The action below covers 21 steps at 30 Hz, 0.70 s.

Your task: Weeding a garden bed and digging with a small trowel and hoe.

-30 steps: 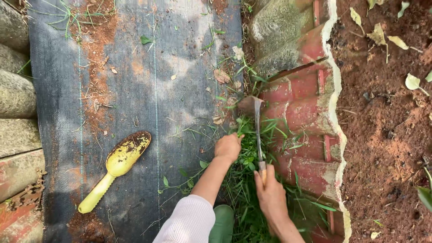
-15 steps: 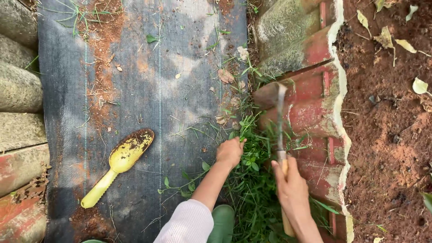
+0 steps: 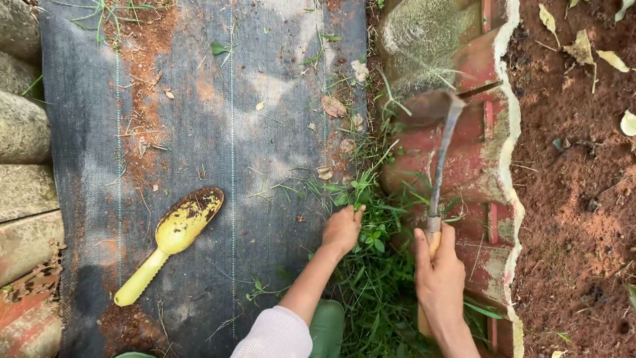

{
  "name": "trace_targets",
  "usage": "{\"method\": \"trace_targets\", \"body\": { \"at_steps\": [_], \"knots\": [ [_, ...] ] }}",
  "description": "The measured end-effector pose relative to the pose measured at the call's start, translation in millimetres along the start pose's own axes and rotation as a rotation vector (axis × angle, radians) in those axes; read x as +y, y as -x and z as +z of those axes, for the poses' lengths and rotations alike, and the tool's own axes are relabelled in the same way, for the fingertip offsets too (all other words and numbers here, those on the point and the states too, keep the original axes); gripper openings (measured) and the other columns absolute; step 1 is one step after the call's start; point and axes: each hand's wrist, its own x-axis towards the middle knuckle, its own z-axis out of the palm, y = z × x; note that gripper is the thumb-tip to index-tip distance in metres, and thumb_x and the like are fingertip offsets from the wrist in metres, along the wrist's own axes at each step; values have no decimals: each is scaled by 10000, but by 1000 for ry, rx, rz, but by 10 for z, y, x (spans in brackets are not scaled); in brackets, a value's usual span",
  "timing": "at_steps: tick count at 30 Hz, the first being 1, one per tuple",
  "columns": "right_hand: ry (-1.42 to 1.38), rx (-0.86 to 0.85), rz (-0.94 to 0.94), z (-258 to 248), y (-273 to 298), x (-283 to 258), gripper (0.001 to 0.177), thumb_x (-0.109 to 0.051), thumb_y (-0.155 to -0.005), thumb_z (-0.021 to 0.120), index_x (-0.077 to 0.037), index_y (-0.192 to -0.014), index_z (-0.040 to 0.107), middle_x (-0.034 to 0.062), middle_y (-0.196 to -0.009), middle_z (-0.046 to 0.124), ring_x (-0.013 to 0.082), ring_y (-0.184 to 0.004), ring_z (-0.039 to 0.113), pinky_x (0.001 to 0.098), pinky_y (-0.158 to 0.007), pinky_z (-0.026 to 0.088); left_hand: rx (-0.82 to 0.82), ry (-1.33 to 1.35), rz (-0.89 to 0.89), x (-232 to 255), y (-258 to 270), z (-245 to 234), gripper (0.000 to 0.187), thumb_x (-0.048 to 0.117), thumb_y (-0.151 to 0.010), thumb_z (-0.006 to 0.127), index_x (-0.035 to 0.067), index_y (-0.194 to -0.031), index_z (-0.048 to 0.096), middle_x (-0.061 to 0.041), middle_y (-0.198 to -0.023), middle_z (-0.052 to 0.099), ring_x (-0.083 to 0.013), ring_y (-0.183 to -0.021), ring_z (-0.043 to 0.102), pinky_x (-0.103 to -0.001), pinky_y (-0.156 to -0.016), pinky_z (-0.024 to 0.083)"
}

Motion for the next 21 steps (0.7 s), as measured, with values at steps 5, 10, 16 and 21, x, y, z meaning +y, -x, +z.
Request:
{"method": "trace_targets", "body": {
  "at_steps": [5, 10, 16, 21],
  "knots": [
    [42, 21, -134, 438, -235, 492, 300, -359, -1039, 537, -132, -1232, 501, 130, -683, 662, 231, -539, 639, 413, -492, 481, 21, 31, 5, -48, 93, 103, 531, 493, -1056, 416, 22, -1033, 658, -262, -992, 707, -461, -974, 665, -566, -879, 510],
    [-35, -146, 120, -7, -56, 116, 290, -369, -1004, 552, -170, -1214, 534, 125, -641, 617, 211, -489, 584, 408, -455, 463, 14, 37, -21, 99, 168, -82, 510, 484, -1044, 417, 35, -1036, 658, -259, -980, 706, -466, -959, 661, -577, -866, 503],
    [-186, -31, 10, 39, 80, 304, 303, -369, -1005, 538, -124, -1182, 536, 87, -605, 558, 176, -467, 539, 404, -420, 433, -58, 51, -35, -158, 650, 216, 463, 437, -1052, 408, 32, -1046, 633, -255, -891, 709, -445, -856, 692, -558, -804, 535],
    [165, -183, 190, 219, 216, 488, 328, -398, -1000, 530, -194, -1257, 521, 105, -583, 602, 213, -488, 599, 402, -494, 452, -180, 12, -174, -737, 1460, -126, 440, 416, -1070, 458, 22, -1023, 651, -215, -724, 670, -382, -710, 689, -532, -732, 531]
  ]
}}
